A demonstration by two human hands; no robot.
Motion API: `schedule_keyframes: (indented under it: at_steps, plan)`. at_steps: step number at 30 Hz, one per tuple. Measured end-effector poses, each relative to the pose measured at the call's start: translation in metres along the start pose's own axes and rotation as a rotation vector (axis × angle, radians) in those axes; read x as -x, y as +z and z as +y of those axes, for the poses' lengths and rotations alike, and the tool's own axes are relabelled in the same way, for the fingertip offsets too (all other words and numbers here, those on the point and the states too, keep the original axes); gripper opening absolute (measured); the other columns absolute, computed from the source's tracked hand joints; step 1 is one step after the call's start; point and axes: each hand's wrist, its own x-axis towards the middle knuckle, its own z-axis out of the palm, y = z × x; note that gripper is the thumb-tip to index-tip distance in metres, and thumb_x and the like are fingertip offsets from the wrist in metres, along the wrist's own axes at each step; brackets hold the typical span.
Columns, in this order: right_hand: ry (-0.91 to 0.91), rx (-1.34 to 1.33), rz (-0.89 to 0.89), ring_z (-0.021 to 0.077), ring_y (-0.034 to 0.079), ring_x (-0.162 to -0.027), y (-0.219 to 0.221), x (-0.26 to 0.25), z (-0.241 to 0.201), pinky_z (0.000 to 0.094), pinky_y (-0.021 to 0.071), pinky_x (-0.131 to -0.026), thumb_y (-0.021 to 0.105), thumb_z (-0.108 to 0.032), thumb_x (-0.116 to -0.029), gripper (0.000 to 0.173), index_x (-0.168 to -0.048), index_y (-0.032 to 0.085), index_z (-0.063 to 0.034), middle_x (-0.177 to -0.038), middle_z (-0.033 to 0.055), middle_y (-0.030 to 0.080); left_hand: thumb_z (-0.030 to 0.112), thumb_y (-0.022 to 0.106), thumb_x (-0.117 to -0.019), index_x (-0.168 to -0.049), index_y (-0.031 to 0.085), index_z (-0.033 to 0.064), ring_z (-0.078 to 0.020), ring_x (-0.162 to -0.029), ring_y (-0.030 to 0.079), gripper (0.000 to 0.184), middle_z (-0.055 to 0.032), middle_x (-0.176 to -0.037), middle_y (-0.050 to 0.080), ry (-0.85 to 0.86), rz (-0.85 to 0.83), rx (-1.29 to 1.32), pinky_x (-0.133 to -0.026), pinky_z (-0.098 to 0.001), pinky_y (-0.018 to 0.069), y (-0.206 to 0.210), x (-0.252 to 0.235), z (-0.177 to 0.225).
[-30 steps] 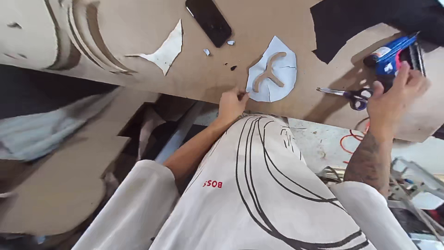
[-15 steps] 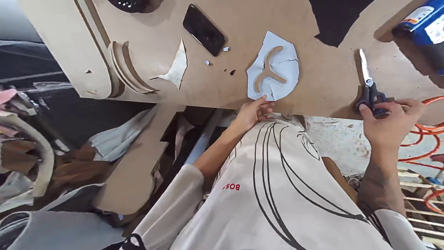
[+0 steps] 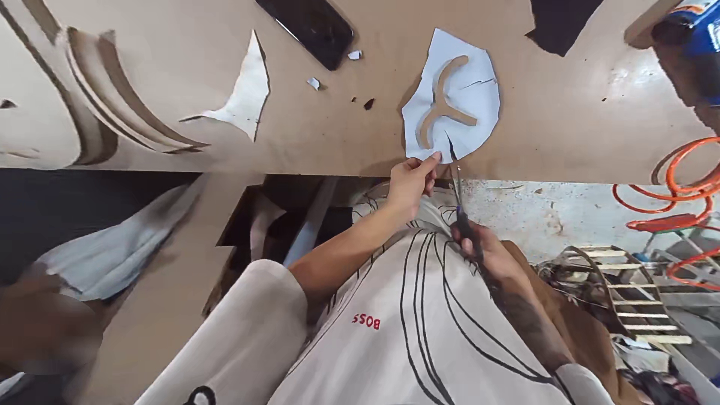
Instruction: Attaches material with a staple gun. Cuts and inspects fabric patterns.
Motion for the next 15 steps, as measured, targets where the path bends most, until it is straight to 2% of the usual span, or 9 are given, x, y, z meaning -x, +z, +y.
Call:
schedule_keyframes:
  at_steps: [2, 5, 7, 10, 12, 15]
  plan:
    - [-0.038, 0.054, 0.043, 0.0082, 0.062, -0.079, 0.018, -0.019, 0.007, 0.0285, 0.0558, -0.067, 0.069, -0.072, -0.0837, 0.069, -0.11, 0.064, -0.008, -0.092, -0.0011, 0.065, 0.031, 0.07, -0.0988, -0.093, 0.063, 0.0017, -0.0129, -0.052, 0.055, 0.03, -0.0062, -0.069, 0.061, 0.027, -0.014, -0.02, -0.05, -0.0265, 0.052, -0.001, 0.0, -0.006]
    - [-0.05, 0.198, 0.25, 0.0111, 0.066, -0.079, 0.043, -0.043, 0.012, 0.032, 0.0585, -0.068, 0.072, -0.063, -0.086, 0.067, -0.115, 0.062, -0.0029, -0.092, 0.0029, 0.067, 0.031, 0.073, -0.0972, -0.091, 0.063, 0.001, -0.0138, -0.053, 0.057, 0.032, -0.0075, -0.069, 0.063, 0.068, -0.035, -0.019, -0.052, -0.0274, 0.0532, -0.003, -0.001, -0.017]
    - [-0.032, 0.252, 0.37, 0.012, 0.067, -0.078, 0.055, -0.052, 0.014, 0.0329, 0.0598, -0.069, 0.075, -0.054, -0.0885, 0.057, -0.112, 0.063, -0.0033, -0.09, 0.0034, 0.068, 0.031, 0.074, -0.0962, -0.089, 0.063, 0.0006, -0.0143, -0.053, 0.056, 0.033, -0.0084, -0.068, 0.063, 0.095, -0.053, -0.02, -0.052, -0.0281, 0.0523, -0.004, -0.002, -0.022]
    - [-0.016, 0.327, 0.483, 0.0108, 0.06, -0.063, 0.063, -0.054, 0.016, 0.0324, 0.0542, -0.059, 0.073, -0.05, -0.0917, 0.046, -0.099, 0.065, -0.0051, -0.075, 0.0012, 0.063, 0.029, 0.075, -0.0956, -0.089, 0.066, -0.0009, -0.0138, -0.052, 0.057, 0.032, -0.0086, -0.068, 0.064, 0.105, -0.062, -0.03, -0.052, -0.027, 0.0517, -0.005, -0.002, -0.026]
    - [-0.005, 0.357, 0.511, 0.0104, 0.056, -0.059, 0.063, -0.049, 0.014, 0.0314, 0.051, -0.057, 0.071, -0.048, -0.0941, 0.043, -0.094, 0.064, -0.0058, -0.071, 0.0005, 0.06, 0.028, 0.074, -0.0962, -0.091, 0.068, -0.0016, -0.0138, -0.053, 0.057, 0.031, -0.0085, -0.069, 0.065, 0.11, -0.061, -0.036, -0.051, -0.0269, 0.0514, -0.006, -0.002, -0.027]
    - [0.008, 0.342, 0.503, 0.0099, 0.058, -0.061, 0.059, -0.043, 0.01, 0.0304, 0.0515, -0.058, 0.072, -0.051, -0.0928, 0.044, -0.095, 0.064, -0.0069, -0.072, -0.0002, 0.06, 0.026, 0.073, -0.0973, -0.092, 0.067, -0.002, -0.0142, -0.053, 0.058, 0.029, -0.0083, -0.068, 0.065, 0.106, -0.067, -0.045, -0.052, -0.0276, 0.0528, -0.007, -0.003, -0.025]
